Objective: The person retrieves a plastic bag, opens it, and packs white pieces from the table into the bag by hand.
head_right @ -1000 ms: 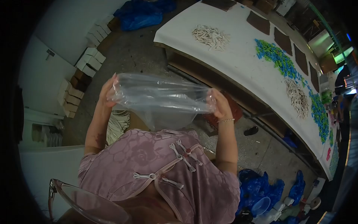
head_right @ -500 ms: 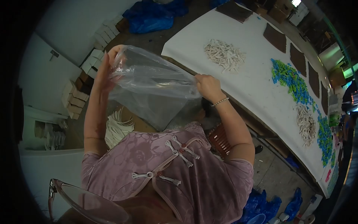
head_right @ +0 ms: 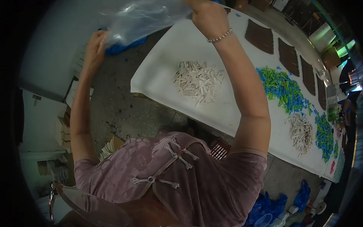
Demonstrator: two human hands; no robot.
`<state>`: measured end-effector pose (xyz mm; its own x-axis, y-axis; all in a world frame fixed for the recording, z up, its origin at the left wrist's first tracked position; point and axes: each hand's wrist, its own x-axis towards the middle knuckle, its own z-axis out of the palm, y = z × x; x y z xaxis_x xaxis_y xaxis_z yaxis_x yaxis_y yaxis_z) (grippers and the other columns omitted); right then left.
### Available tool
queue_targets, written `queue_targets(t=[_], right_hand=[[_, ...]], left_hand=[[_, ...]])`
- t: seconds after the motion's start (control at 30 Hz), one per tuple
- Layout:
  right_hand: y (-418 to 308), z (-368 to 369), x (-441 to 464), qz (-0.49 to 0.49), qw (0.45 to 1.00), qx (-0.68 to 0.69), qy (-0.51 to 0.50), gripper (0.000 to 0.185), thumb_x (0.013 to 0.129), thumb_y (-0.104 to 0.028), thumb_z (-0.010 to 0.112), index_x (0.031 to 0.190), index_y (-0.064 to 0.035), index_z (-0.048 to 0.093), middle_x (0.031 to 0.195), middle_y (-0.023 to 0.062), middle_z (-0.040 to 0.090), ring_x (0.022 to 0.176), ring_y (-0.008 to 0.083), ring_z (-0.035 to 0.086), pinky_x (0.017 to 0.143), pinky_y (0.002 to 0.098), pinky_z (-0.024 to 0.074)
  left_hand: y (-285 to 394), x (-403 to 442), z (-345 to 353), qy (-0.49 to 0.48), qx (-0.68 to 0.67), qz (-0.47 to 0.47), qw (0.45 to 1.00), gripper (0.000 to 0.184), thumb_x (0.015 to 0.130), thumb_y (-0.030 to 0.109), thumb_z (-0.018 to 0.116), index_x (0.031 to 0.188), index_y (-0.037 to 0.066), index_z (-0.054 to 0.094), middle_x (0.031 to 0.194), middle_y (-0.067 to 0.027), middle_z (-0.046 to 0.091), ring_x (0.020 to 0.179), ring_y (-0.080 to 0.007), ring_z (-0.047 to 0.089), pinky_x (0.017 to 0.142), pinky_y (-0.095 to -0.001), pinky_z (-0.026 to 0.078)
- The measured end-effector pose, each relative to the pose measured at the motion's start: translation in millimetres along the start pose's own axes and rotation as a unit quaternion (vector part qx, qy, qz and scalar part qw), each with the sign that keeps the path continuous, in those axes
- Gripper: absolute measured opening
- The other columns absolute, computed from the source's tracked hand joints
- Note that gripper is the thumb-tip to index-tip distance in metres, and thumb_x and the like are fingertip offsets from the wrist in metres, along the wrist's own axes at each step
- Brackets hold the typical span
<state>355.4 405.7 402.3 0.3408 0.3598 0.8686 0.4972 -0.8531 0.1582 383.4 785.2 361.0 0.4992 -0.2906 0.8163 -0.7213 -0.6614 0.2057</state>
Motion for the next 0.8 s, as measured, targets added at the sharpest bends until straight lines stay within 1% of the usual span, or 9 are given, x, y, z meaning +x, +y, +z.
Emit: queue_targets(t=[0.03,0.1,0.2,0.33,0.4,0.47,0.6,0.73,0.8], right_hand=[[7.1,3.8,-8.2,0.002,1.0,-0.002,0.002,0.016,0.081,-0.001,0.049,0.08,-0.0039,0.065,0.061,0.0109,0.063,0.06,0.018,0.065,0.052,0.0294,0.0512],[34.7,20.3,-34.5,0.477,0.817,0.31,-0.094,0.017,0.085,0.0,0.047,0.094,0.0001,0.062,0.07,0.0093,0.063,0.066,0.0182,0.066,0.057,0.0273,0.0537],[75.0,57.8,-74.8,0.592,0.587,0.547,0.071,0.025,0.086,0.002,0.047,0.109,0.0058,0.053,0.083,0.011,0.06,0.08,0.0226,0.065,0.068,0.0276,0.0545],[127.6,109.2,-120.3,0.608,0.614,0.483,0.141,0.043,0.084,-0.002,0.051,0.123,0.0093,0.038,0.127,0.0267,0.041,0.108,0.0331,0.055,0.077,0.0284,0.0522],[134.8,126.0,-136.5,0.478,0.875,0.043,0.063,0.064,0.08,-0.007,0.06,0.132,0.0081,0.025,0.139,0.0305,0.022,0.116,0.0391,0.046,0.084,0.0343,0.0492],[101.4,127.2,-121.2,0.485,0.869,0.051,0.083,0.076,0.076,-0.013,0.066,0.135,0.0022,0.021,0.143,0.0307,0.007,0.12,0.0436,0.039,0.088,0.0394,0.046],[57.4,188.6,-143.5,0.095,0.99,0.04,-0.096,0.057,0.083,-0.012,0.058,0.134,-0.0065,0.034,0.138,0.0263,0.03,0.107,0.0369,0.052,0.088,0.0427,0.0451],[128.8,221.2,-192.5,0.464,0.789,0.013,-0.402,0.05,0.088,-0.029,0.05,0.132,-0.0069,0.04,0.131,0.0221,0.042,0.118,0.0401,0.041,0.099,0.0489,0.0293],[152.3,249.7,-253.1,0.406,0.83,-0.031,-0.381,0.051,0.087,-0.029,0.051,0.132,-0.0065,0.04,0.13,0.0225,0.042,0.12,0.0402,0.038,0.098,0.0489,0.03]], left_hand=[[-21.2,-4.6,31.9,-0.101,-0.051,-0.141,0.983,0.024,0.093,0.021,0.048,0.102,0.003,0.061,0.104,-0.009,0.056,0.092,-0.0195,0.055,0.079,-0.029,0.043],[-33.9,2.0,72.9,-0.04,-0.088,-0.156,0.983,0.025,0.092,0.022,0.047,0.097,0.001,0.06,0.1,-0.0108,0.055,0.09,-0.0213,0.055,0.077,-0.0292,0.043],[-33.4,22.1,145.5,-0.016,-0.099,-0.125,0.987,0.027,0.093,0.023,0.045,0.099,0.002,0.06,0.099,-0.0109,0.054,0.088,-0.0243,0.055,0.077,-0.0295,0.042],[-32.0,52.9,245.0,0.001,-0.133,-0.096,0.986,0.029,0.093,0.024,0.042,0.111,0.01,0.06,0.101,-0.0112,0.052,0.087,-0.0267,0.055,0.076,-0.0319,0.044],[-28.9,59.3,291.7,-0.003,-0.155,-0.097,0.983,0.03,0.094,0.024,0.042,0.115,0.014,0.059,0.102,-0.0113,0.052,0.087,-0.0268,0.055,0.075,-0.0327,0.044],[-26.8,65.3,335.8,-0.04,-0.201,-0.114,0.972,0.032,0.094,0.024,0.041,0.121,0.019,0.057,0.105,-0.0106,0.05,0.087,-0.0279,0.056,0.073,-0.0344,0.045],[-4.4,74.1,388.3,-0.139,-0.241,-0.143,0.95,0.034,0.094,0.023,0.039,0.125,0.022,0.054,0.108,-0.0103,0.049,0.085,-0.028,0.056,0.072,-0.0353,0.046],[-4.1,77.3,412.1,-0.163,-0.259,-0.083,0.948,0.038,0.094,0.02,0.037,0.131,0.022,0.047,0.112,-0.0108,0.046,0.078,-0.0241,0.056,0.07,-0.0339,0.047],[-15.7,73.4,423.6,-0.197,-0.272,-0.089,0.938,0.04,0.093,0.02,0.038,0.132,0.022,0.046,0.113,-0.0111,0.045,0.076,-0.0227,0.056,0.07,-0.0329,0.047]])
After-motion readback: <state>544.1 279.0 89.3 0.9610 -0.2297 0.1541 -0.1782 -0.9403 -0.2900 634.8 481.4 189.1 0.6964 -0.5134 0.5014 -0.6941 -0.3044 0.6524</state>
